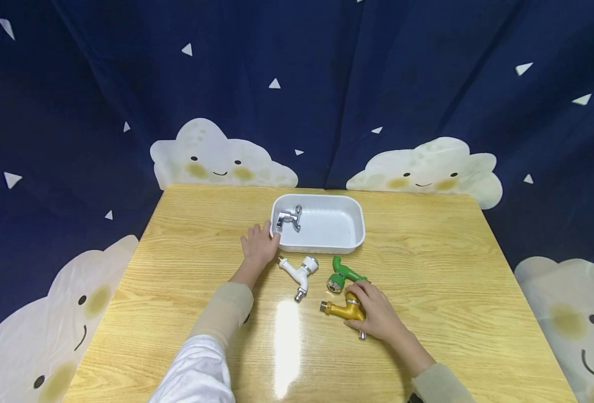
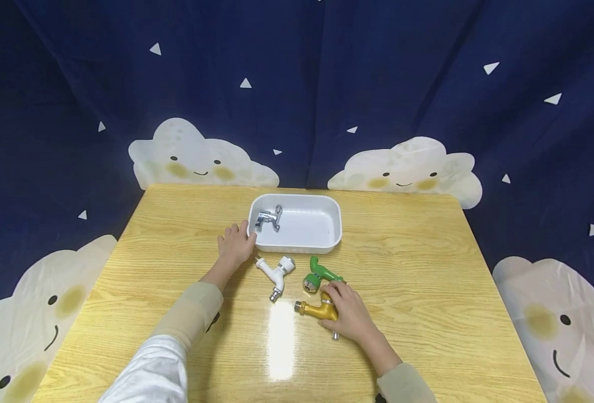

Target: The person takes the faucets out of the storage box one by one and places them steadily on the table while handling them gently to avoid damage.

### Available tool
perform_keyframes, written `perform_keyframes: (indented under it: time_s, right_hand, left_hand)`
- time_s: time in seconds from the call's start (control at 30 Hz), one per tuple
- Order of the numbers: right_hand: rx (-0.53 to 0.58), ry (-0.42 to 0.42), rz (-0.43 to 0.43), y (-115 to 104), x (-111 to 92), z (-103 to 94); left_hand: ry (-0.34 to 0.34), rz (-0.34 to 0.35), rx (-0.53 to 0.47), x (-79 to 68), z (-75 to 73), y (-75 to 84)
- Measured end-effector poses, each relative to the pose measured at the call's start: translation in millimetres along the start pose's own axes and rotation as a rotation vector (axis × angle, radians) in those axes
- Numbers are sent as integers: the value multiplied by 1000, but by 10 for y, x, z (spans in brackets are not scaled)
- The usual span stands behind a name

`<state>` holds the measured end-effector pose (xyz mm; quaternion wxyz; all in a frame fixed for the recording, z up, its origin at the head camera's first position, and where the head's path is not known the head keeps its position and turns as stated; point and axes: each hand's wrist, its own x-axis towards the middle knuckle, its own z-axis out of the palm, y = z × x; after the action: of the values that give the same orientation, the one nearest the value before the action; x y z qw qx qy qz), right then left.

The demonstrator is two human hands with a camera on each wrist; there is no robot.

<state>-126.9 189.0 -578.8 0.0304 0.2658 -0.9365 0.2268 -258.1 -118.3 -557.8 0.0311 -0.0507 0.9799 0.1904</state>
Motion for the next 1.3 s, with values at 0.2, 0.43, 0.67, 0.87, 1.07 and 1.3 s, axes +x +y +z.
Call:
perform_keyframes:
  time_s: [0.2, 0.43, 0.67, 0.87, 1.07, 1.3]
  right_hand:
    - [-19, 0, -1, 2, 6, -8]
    - [-17, 34, -10, -2, 75, -63]
    - [17, 60, -19, -17, 248, -186]
    - [55, 63, -47, 5, 470, -276]
    - [62, 70, -45, 28, 740, -359]
    - [49, 83, -96, 50, 1105, -405]
  left_hand:
    - [2, 4, 12, -3, 8, -4]
    - [4, 5, 16, 0, 22, -9]
    - [7, 3, 11, -4, 20, -7]
    - [5, 2, 12, -10, -8, 1]
    - [-1, 0, 17, -13, -17, 9]
    - [-1, -1, 20, -5, -9, 7]
